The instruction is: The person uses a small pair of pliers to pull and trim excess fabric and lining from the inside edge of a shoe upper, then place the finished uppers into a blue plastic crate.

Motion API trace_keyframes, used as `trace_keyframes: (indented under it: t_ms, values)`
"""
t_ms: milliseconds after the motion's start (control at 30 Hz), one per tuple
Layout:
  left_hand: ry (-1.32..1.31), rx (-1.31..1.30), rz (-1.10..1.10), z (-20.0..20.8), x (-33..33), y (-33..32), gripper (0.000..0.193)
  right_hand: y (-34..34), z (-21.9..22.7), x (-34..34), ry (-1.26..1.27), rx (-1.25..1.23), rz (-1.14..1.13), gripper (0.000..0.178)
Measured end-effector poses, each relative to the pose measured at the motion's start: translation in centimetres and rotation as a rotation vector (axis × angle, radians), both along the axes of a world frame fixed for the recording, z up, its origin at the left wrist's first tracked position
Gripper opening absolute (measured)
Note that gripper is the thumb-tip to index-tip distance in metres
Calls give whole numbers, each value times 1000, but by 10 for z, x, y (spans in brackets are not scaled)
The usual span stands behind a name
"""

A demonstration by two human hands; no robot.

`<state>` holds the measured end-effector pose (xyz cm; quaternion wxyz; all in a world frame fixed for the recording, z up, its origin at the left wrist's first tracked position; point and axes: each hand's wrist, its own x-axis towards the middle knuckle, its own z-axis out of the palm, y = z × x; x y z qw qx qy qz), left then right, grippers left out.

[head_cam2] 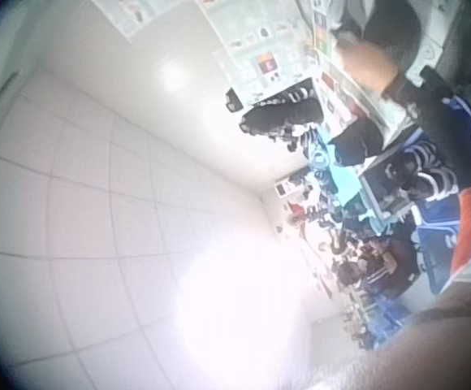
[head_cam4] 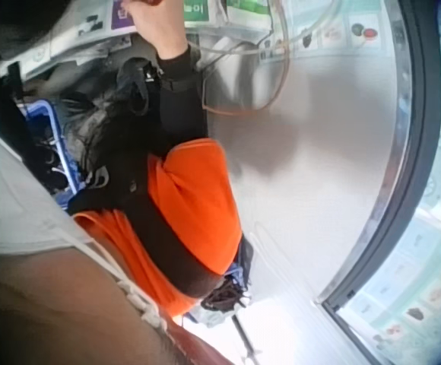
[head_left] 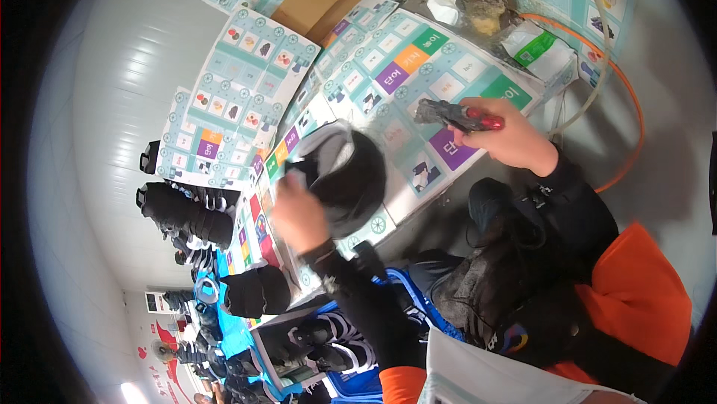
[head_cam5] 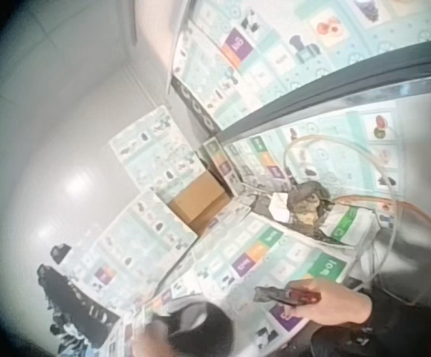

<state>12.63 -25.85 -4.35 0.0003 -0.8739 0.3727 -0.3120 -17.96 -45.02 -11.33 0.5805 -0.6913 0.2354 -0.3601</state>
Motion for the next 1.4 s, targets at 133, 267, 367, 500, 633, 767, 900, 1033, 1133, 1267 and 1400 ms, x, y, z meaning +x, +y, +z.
trace_keyframes:
  t_ms: [133, 267, 367, 500, 633, 767, 900, 1033, 1133, 1267, 1400]
  values:
    - [-111, -228, -350, 90, -14, 27, 23, 12, 28, 9, 71, 52, 99, 27]
    - [-285, 251, -557, 55, -30, -76, 11, 8, 29, -9, 79, -22, 49, 30]
    - [-118, 406, -583, 19, -9, -104, 8, 21, 43, 21, 193, -197, 132, 31]
    - [-81, 253, -614, -8, -6, -122, 23, 25, 30, 42, 234, -298, 62, 25]
    - [-67, 307, -601, -8, -15, -132, 24, 25, 6, 52, 233, -325, 18, 24]
    - [-25, 328, -587, -1, -20, -134, 23, 29, -11, 60, 240, -382, 124, 10]
    - [-30, 291, -591, 0, -11, -120, 24, 32, -4, 67, 197, -288, -16, 12]
    - [-29, 299, -610, 1, -12, -121, 26, 32, -3, 62, 243, -340, 96, 12]
    - [-26, 281, -605, 2, -10, -116, 27, 40, -5, 68, 142, -340, 46, 14]
    - [-18, 263, -608, 0, -12, -116, 27, 36, -3, 64, 193, -337, 15, 15]
    - [-29, 282, -596, -3, -15, -119, 27, 34, -8, 59, 173, -387, 19, 12]
